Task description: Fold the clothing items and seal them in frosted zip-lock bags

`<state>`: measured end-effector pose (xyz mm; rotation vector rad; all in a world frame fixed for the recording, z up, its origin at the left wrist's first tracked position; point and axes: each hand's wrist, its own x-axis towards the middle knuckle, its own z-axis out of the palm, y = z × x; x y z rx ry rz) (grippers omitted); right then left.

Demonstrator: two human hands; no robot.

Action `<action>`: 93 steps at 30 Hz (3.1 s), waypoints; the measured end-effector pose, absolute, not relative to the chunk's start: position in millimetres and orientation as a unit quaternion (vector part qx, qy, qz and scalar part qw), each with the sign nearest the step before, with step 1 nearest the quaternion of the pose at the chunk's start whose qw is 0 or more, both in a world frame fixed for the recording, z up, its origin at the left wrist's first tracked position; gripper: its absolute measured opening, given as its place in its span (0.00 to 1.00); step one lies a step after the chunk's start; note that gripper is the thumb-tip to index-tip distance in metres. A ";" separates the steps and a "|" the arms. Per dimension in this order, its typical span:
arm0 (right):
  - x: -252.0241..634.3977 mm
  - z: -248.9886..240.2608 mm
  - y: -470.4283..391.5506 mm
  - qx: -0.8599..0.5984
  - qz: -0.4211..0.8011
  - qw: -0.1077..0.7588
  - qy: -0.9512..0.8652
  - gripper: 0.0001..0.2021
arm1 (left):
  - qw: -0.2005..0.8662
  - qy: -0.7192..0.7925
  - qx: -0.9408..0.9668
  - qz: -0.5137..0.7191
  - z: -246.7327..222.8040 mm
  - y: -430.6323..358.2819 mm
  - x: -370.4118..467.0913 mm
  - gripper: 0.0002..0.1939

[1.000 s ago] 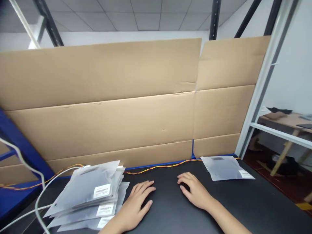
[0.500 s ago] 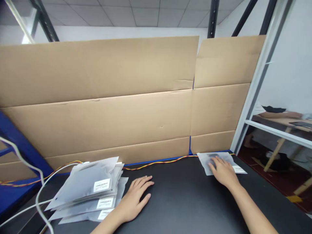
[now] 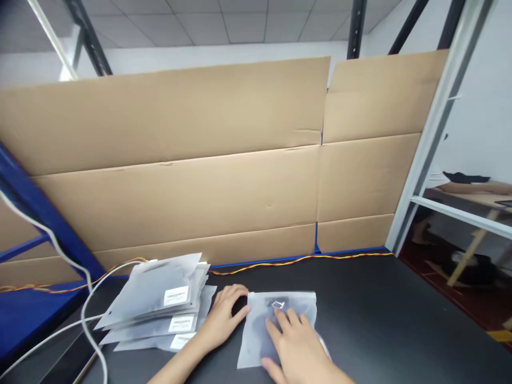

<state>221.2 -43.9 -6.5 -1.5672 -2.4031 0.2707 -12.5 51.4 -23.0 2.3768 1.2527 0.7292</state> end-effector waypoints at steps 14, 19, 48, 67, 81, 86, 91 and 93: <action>225.3 2.3 -24.8 -0.507 0.295 0.303 -0.751 0.08 | 0.452 0.355 0.784 0.233 -8.4 10.3 22.7 0.06; 247.8 4.6 -15.8 -0.493 0.376 0.315 -0.719 0.08 | 0.504 0.377 0.722 0.288 -15.9 34.8 6.7 0.11; 246.1 -13.7 -10.7 -0.457 0.414 0.312 -0.723 0.09 | 0.073 0.298 0.892 0.333 -19.7 12.6 8.1 0.22; 394.2 -26.8 -24.9 -0.665 0.328 0.566 -0.361 0.27 | 0.034 0.416 0.884 0.210 -23.1 78.7 7.7 0.16; 249.2 -55.5 -114.4 -0.566 0.511 0.492 -0.420 0.27 | 0.154 0.421 0.867 0.216 -30.7 -87.4 86.7 0.29; 252.7 -58.6 -110.2 -0.561 0.428 0.517 -0.485 0.20 | 0.238 0.480 0.751 0.387 -48.2 -88.1 34.8 0.14; 265.2 -66.3 -122.7 -0.654 0.304 0.443 -0.533 0.19 | 0.149 0.587 0.676 0.420 -44.8 -98.1 -26.5 0.18; 265.3 -68.3 -126.8 -0.689 0.263 0.408 -0.539 0.21 | 0.080 0.577 0.704 0.407 -41.4 -102.0 -26.1 0.18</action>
